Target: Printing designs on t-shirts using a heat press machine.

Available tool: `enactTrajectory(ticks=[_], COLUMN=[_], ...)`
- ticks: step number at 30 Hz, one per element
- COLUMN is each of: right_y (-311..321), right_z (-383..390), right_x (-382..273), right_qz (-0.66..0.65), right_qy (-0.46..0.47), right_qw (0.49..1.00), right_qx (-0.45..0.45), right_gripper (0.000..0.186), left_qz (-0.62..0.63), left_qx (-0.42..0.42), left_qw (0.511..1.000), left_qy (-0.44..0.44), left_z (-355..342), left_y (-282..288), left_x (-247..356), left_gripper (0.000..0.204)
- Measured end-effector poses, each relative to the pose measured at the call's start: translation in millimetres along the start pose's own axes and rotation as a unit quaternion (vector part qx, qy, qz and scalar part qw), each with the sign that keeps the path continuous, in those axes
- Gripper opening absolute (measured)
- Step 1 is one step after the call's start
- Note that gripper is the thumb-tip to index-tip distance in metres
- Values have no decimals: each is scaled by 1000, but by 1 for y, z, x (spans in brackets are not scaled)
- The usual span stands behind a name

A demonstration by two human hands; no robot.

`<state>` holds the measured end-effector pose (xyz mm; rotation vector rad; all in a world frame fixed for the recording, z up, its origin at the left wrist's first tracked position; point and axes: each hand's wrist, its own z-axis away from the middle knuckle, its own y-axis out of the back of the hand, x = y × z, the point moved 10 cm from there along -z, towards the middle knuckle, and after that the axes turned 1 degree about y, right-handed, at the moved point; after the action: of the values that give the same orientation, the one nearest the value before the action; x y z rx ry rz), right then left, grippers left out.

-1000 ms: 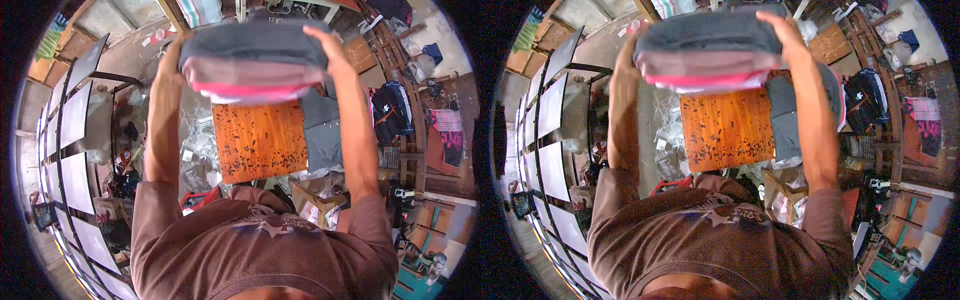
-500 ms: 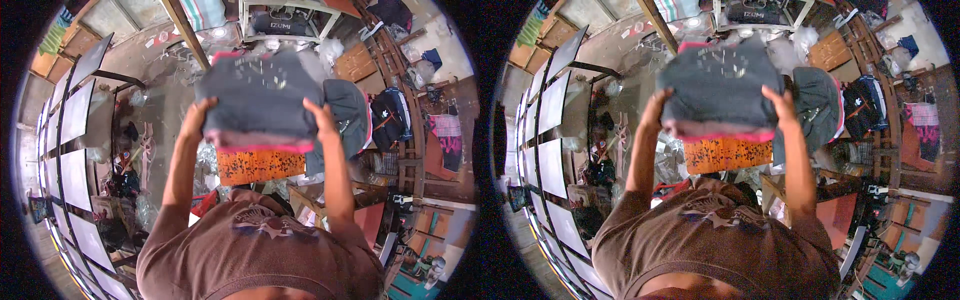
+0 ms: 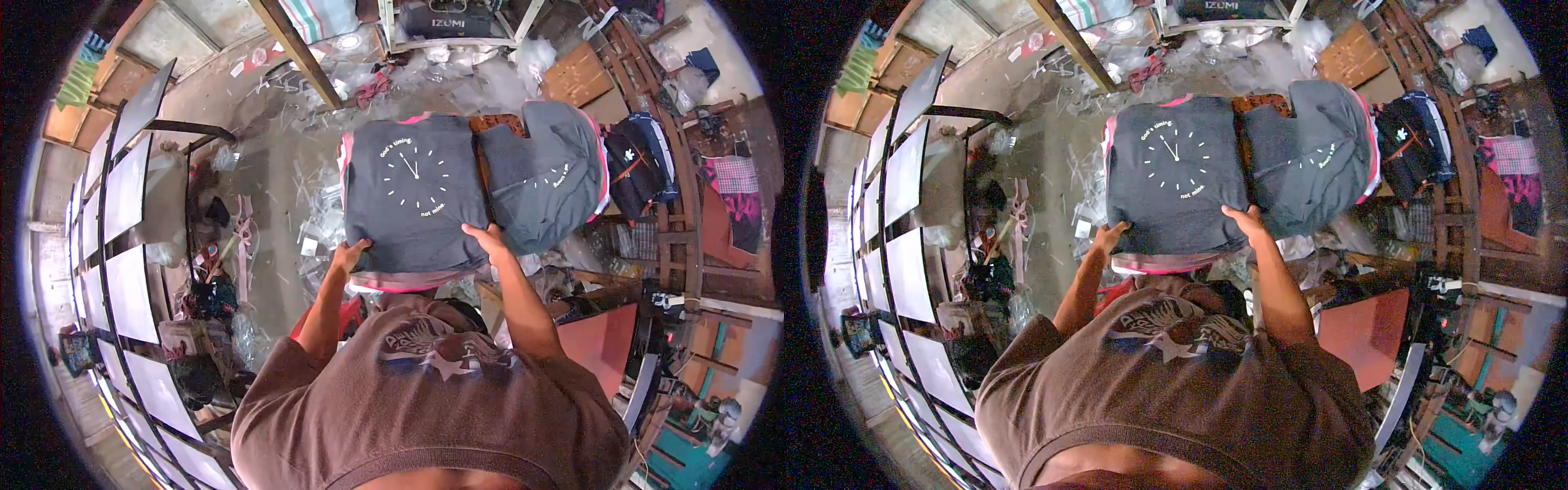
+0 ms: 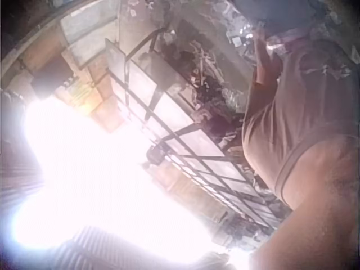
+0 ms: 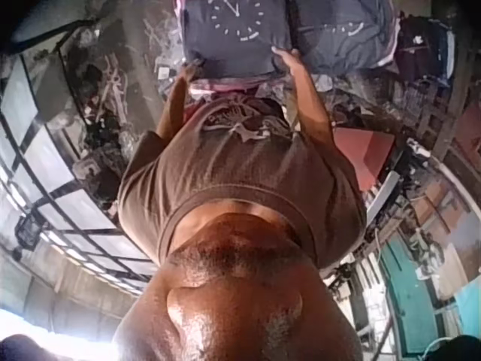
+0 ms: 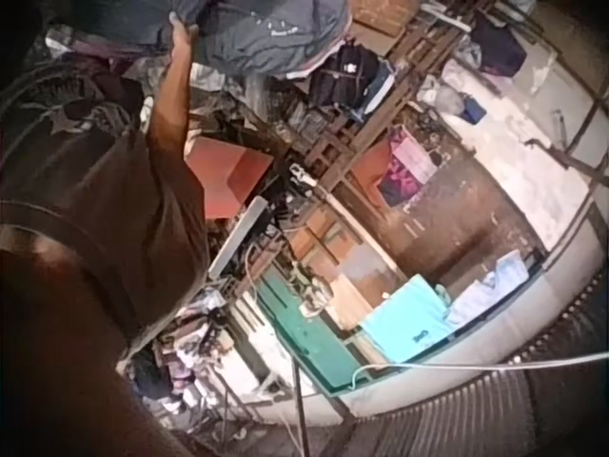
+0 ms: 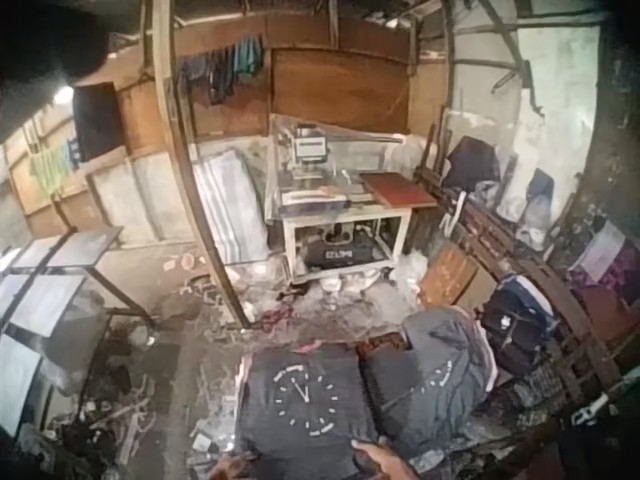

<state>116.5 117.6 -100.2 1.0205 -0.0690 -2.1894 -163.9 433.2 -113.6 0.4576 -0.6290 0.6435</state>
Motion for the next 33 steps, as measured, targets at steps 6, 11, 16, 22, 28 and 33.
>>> enactTrajectory(ticks=[6, 11, 16, 22, 28, 33], right_y=[5, -2, 24, 57, 57, 25], right_z=[12, 14, 26, 54, 88, 10], right_x=[-10, -44, -213, -360, -335, -190], right_qz=[2, -56, -128, -182, -180, -126], right_qy=[6, -9, 130, 248, 257, 196], right_qw=[1000, 998, 983, 951, 949, 969], right_qx=[-23, -8, 7, -34, -24, -81], right_gripper=[89, 83, 56, 57, 40, 47], left_qz=[-11, -40, 148, 156, 187, 174], left_qx=[15, 3, -106, -105, -76, -63], left_qw=[999, 999, 978, 953, 946, 974], left_qy=[-51, 1, -104, -238, -252, -132], left_z=[7, 19, 30, 40, 90, 50], left_y=[-9, -14, -11, 19, 27, 8], left_x=[15, 56, 205, 337, 317, 169], left_gripper=[49, 48, 43, 39, 42, 33])
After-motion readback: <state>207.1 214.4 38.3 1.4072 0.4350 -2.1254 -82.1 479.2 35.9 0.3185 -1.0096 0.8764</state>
